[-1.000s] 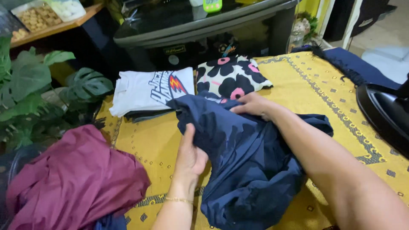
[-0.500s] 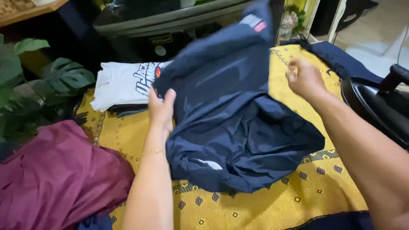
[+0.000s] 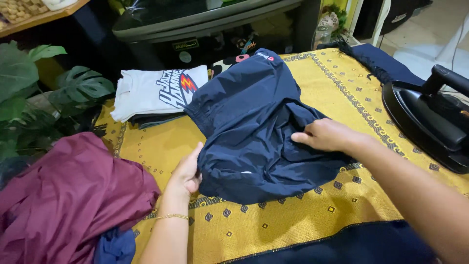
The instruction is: The person irons a floral-patterned garment on a yellow patterned cloth, then folds it. The person then folds a pair of dark blue shorts. The person places the folded items on a stack of other folded clothes.
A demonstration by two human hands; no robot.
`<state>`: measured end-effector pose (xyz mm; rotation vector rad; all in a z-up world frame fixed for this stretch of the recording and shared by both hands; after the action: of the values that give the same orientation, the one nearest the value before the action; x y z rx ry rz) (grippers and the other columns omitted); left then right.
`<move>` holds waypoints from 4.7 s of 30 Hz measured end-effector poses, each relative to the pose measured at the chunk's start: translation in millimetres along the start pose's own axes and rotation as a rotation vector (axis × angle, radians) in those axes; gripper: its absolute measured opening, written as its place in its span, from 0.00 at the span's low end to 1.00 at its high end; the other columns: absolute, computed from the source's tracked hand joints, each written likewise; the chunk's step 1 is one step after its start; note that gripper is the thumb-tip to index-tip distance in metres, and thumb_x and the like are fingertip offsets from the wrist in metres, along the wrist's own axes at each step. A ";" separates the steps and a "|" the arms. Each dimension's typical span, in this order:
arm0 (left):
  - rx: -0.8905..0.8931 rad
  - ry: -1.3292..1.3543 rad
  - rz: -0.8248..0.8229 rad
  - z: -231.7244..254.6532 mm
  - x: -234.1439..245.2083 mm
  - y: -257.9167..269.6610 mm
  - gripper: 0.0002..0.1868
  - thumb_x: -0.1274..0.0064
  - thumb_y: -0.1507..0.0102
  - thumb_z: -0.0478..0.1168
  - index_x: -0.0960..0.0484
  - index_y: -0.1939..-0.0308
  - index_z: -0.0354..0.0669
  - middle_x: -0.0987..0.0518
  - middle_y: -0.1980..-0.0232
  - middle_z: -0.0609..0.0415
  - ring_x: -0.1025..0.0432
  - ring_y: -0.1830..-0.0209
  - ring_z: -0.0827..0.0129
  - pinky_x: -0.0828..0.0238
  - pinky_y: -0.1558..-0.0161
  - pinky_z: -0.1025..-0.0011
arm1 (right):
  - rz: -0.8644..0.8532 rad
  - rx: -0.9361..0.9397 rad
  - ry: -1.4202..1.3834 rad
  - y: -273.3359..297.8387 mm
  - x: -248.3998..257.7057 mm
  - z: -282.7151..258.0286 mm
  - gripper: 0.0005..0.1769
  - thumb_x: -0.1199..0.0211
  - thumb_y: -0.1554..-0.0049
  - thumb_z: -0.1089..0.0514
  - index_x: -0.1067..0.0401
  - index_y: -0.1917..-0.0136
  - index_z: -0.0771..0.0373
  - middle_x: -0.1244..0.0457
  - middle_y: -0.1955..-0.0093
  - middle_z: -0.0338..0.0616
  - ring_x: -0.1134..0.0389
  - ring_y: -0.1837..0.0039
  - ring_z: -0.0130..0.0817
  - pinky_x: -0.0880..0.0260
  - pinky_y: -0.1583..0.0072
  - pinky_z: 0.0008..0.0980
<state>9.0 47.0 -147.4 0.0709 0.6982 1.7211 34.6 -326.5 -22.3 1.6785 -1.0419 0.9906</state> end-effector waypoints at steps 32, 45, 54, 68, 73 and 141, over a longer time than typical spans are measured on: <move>-0.034 -0.003 -0.012 6.5 -46.0 121.3 0.32 0.57 0.31 0.48 0.36 0.27 0.33 0.32 0.33 0.27 0.28 0.67 0.76 0.27 0.72 0.85 | 0.307 -0.187 -0.964 69.2 23.2 115.9 0.30 0.45 0.43 0.49 0.35 0.32 0.68 0.38 0.41 0.59 0.39 0.38 0.49 0.43 0.38 0.44; -0.773 -0.453 0.162 42.4 -30.7 129.4 0.21 0.55 0.38 0.27 0.19 0.45 0.49 0.33 0.74 0.62 0.47 0.80 0.79 0.54 0.77 0.79 | 0.051 -0.173 -0.558 76.6 20.0 105.1 0.35 0.36 0.46 0.73 0.27 0.29 0.46 0.27 0.53 0.55 0.31 0.65 0.46 0.33 0.65 0.39; -0.080 -0.661 -0.008 65.5 -33.8 95.5 0.31 0.48 0.36 0.36 0.34 0.27 0.46 0.20 0.57 0.40 0.27 0.67 0.63 0.26 0.68 0.74 | 0.015 -0.357 0.384 48.1 71.8 131.1 0.35 0.38 0.51 0.24 0.27 0.34 0.35 0.30 0.67 0.35 0.32 0.65 0.26 0.32 0.60 0.28; -0.246 -0.161 0.166 12.9 -44.6 -1.4 0.53 0.35 0.41 0.48 0.51 0.27 0.19 0.34 0.39 0.26 0.20 0.67 0.63 0.21 0.69 0.83 | 0.826 -0.087 -1.093 -32.1 31.6 122.5 0.07 0.39 0.37 0.47 0.27 0.51 0.49 0.40 0.66 0.32 0.37 0.63 0.25 0.36 0.64 0.25; -0.342 -0.414 0.181 18.8 -65.4 -1.8 0.43 0.33 0.43 0.49 0.32 0.36 0.19 0.21 0.54 0.31 0.24 0.84 0.67 0.27 0.85 0.81 | 0.899 -0.037 -0.486 2.2 72.8 136.4 0.16 0.44 0.29 0.51 0.26 0.45 0.66 0.34 0.50 0.67 0.34 0.40 0.64 0.34 0.49 0.59; -0.321 -0.296 0.079 33.0 -135.8 38.8 0.31 0.45 0.38 0.39 0.32 0.30 0.43 0.29 0.34 0.28 0.32 0.34 0.42 0.27 0.44 0.47 | 0.377 -0.392 -0.148 -94.2 4.8 196.7 0.29 0.37 0.45 0.46 0.38 0.36 0.62 0.34 0.38 0.65 0.33 0.33 0.61 0.33 0.37 0.58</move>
<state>26.9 -66.6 -58.9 0.1279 0.1996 1.8299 156.4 -491.0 -97.7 1.2718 -1.5800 0.8307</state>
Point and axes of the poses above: each hand's wrist, its own y-axis away from the middle knuckle, its own x-axis out of the back of the hand, z = x × y, the point moved 9 cm from there along -y, towards the middle knuckle
